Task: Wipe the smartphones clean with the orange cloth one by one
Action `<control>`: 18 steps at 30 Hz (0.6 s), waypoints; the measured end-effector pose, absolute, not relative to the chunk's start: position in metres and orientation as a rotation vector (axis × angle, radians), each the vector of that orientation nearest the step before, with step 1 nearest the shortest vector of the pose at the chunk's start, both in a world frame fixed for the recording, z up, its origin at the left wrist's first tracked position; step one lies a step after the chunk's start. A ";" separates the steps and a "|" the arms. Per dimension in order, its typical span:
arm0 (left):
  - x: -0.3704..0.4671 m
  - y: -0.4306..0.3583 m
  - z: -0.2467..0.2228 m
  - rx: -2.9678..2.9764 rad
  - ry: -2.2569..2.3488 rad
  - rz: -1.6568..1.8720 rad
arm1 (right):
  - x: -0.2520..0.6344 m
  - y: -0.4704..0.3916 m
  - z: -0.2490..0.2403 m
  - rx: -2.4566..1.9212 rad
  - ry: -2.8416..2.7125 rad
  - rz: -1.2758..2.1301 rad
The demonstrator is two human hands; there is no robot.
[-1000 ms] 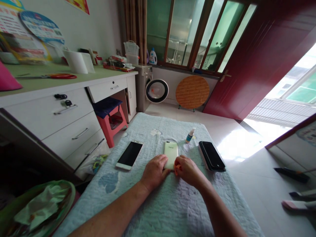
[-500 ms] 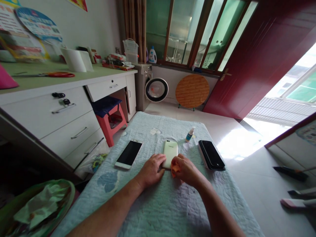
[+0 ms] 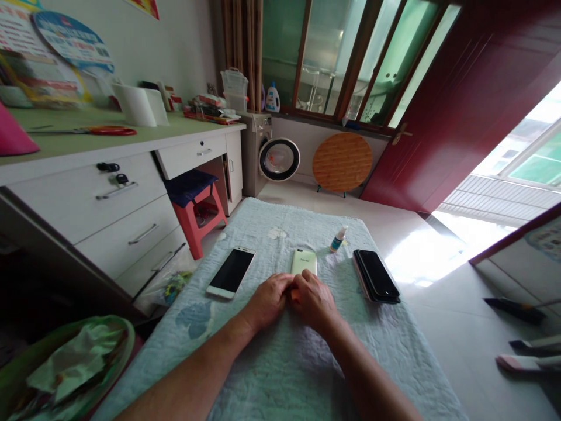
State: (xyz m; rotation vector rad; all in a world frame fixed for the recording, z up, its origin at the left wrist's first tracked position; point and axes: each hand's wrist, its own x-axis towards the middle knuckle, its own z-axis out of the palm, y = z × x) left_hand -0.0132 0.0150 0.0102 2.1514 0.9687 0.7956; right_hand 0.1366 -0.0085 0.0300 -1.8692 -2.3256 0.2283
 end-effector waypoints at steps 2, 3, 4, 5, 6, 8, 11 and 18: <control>-0.013 0.015 0.009 2.175 0.997 0.784 | 0.138 -0.010 0.032 -1.861 -2.331 0.228; -0.012 0.015 0.008 2.191 1.013 0.776 | 0.139 -0.011 0.034 -1.858 -2.332 0.232; -0.012 0.015 0.006 2.208 1.030 0.768 | 0.141 -0.012 0.036 -1.860 -2.332 0.239; -0.012 0.015 0.005 2.225 1.051 0.761 | 0.144 -0.013 0.037 -1.864 -2.330 0.249; -0.011 0.015 0.003 2.241 1.073 0.755 | 0.148 -0.014 0.038 -1.871 -2.326 0.262; -0.011 0.015 0.001 2.281 1.104 0.748 | 0.156 -0.016 0.040 -1.884 -2.314 0.300; -0.010 0.015 -0.002 2.340 1.110 0.747 | 0.170 -0.018 0.042 -1.895 -2.295 0.350; -0.011 0.013 0.000 2.401 1.093 0.692 | 0.183 -0.018 0.043 -1.858 -2.289 0.398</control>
